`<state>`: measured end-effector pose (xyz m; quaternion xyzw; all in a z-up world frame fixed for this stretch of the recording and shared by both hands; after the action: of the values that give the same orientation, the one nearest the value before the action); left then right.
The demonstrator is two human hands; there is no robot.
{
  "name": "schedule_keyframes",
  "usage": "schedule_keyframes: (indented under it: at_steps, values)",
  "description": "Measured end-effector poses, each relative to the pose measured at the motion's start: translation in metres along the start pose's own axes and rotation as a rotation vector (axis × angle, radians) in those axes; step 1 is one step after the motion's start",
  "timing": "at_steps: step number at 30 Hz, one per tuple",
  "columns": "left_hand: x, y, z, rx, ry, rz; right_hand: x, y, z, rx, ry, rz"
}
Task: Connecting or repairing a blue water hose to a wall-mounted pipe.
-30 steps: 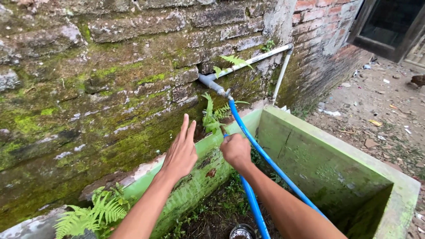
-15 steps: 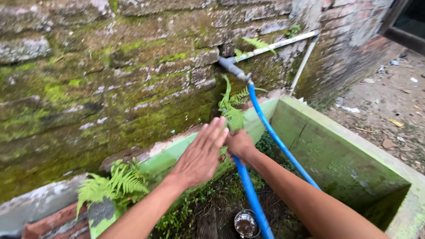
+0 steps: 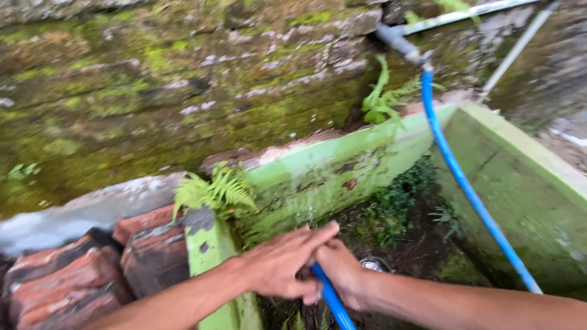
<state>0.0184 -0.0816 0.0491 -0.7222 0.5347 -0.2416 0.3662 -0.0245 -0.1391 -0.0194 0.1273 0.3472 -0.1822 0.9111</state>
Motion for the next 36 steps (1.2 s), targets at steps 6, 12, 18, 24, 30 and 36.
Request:
schedule_keyframes:
  at_steps: [6, 12, 18, 24, 30, 36]
  values:
    - [-0.027, 0.037, 0.021, -0.177, 0.003, 0.014, 0.007, 0.010, -0.049, -0.120, 0.099, -0.021]
    - [-0.009, 0.041, 0.036, -0.134, -0.098, 0.119, 0.036, 0.005, -0.046, -0.088, 0.017, -0.044]
    - [0.001, 0.048, 0.057, 0.103, -0.070, 0.124, 0.027, 0.013, -0.025, -0.181, -0.038, 0.017]
    - [0.017, 0.041, 0.061, 0.201, -0.069, 0.079, 0.042, 0.001, -0.028, -0.133, -0.038, -0.060]
    - [0.018, 0.027, 0.053, 0.123, 0.005, 0.021, 0.034, 0.010, -0.038, -0.184, -0.006, -0.178]
    - [-0.006, 0.046, 0.082, -0.059, -0.044, -0.090, 0.030, 0.024, -0.017, -0.206, -0.003, 0.022]
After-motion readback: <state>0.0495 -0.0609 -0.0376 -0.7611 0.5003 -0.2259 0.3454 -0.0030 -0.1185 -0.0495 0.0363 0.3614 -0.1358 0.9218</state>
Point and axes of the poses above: each hand's wrist, its own x-axis towards the middle knuckle, its own y-axis out of the palm, z = x × y, the point moved 8 cm from there along x, towards the middle knuckle, and after that the axes turned 15 degrees about -z, right-handed, at the moved point
